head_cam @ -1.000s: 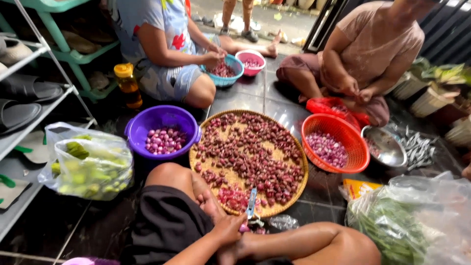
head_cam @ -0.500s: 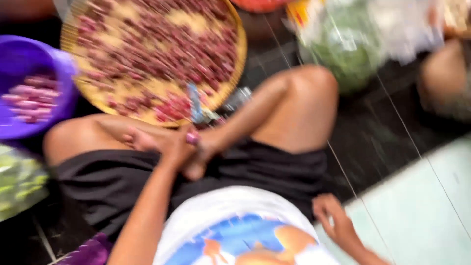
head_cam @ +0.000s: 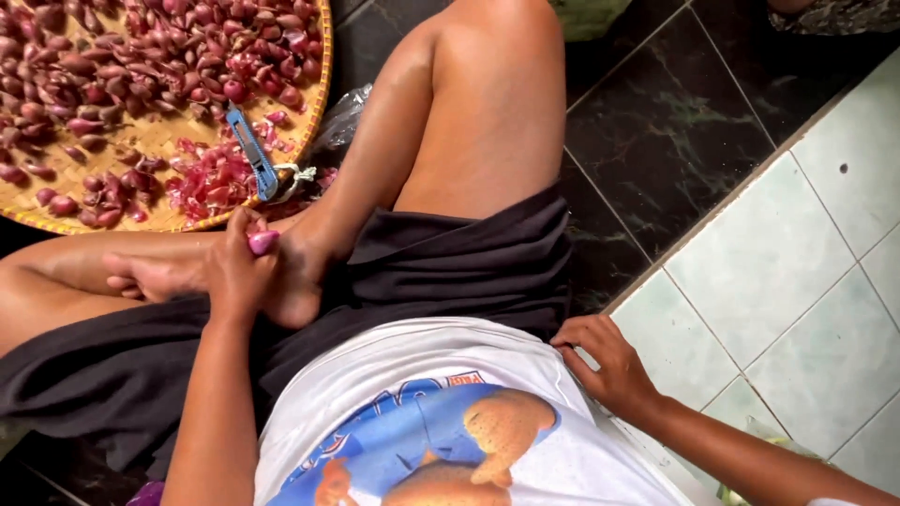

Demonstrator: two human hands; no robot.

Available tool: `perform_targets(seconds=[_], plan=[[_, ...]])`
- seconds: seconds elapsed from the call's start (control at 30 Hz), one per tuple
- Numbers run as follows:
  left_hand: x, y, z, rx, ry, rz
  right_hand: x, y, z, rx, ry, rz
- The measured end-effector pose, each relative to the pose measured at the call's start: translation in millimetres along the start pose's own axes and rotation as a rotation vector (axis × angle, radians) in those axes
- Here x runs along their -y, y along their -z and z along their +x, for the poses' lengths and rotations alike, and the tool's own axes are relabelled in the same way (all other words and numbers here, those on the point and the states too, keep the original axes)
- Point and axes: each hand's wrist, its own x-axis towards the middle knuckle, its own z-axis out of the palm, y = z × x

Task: The person sits cross-legged on the floor and uses a small knife to peel the outer skin off small red onions. They hold each onion in one hand and carefully remove the skin with the other, placing the peeled onions into a purple bowl and the skins onto a woven tray.

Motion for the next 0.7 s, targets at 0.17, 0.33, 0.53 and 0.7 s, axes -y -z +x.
perform_targets(seconds=[0.17,0.33,0.53,0.7], plan=[[0,-1,-4,-0.025,-0.085,-0.018,18,-3,1,-0.043,0.304,-0.195],[-4,1,-6,-0.044,-0.091,-0.052,1,-18,-6,0.101,0.174,-0.323],[-2,2,-6,-0.055,-0.103,-0.156,-18,-21,4,0.11,0.181,-0.613],[4,-1,-5,-0.066,-0.149,-0.151,-4,2,0,-0.001,0.257,-0.478]])
